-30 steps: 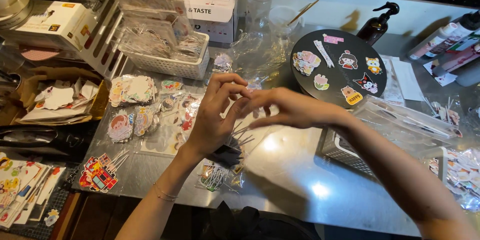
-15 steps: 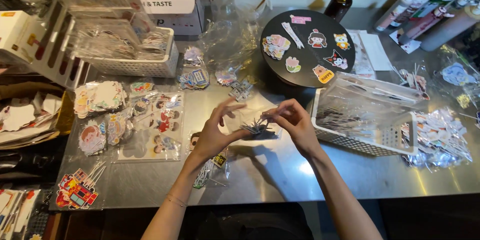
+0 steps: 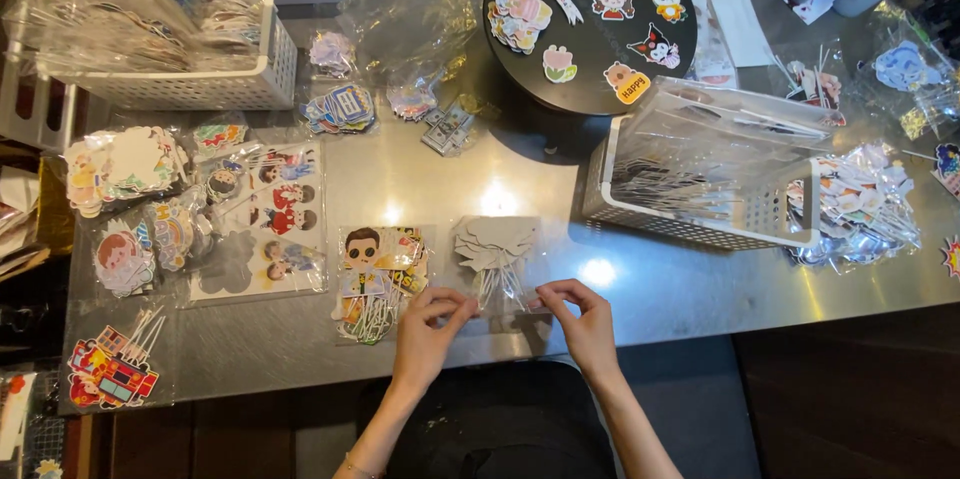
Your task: The person sorts and packs various stickers into plastic bags by hand at a workstation, placing the filled bags into a white basket.
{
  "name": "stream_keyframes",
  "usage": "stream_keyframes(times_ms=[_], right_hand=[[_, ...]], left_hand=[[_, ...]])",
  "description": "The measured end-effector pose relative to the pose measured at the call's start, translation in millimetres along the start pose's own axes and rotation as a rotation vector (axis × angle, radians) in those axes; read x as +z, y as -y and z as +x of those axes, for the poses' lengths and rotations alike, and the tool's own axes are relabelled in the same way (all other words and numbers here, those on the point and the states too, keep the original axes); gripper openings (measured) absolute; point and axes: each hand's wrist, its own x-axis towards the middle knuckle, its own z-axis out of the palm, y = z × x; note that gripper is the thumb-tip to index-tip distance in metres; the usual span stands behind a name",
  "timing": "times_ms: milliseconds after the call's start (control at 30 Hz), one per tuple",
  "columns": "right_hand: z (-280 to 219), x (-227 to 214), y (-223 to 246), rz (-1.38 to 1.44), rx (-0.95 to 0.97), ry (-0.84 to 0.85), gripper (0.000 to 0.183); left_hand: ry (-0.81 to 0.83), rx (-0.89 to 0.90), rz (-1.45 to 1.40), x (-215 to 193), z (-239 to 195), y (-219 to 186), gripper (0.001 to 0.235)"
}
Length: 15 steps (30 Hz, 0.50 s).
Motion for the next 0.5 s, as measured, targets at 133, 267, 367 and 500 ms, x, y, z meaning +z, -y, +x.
stream_keyframes(times_ms=[133,267,367,500], right_hand=[[-9,-3,-43,-0.354,0.123,-0.151,0.015],[-2,-2,-63,-0.489,0.141,-0.122,0.015],[-3,5,-71,-0.642,0.074,-0.141,0.020],[4,1,-119,-0.864,-0.554,-0.192,0.039]], left_hand=[[0.039,-0.130,0.051,21,-11,25,0.018],[0.145,-0.244,0.244,32,-1,24,0.023],[0.118,-0.171,0.402,41,-1,31,0.055],[0.048,-0.097,0.470,50,-3,43,0.028]])
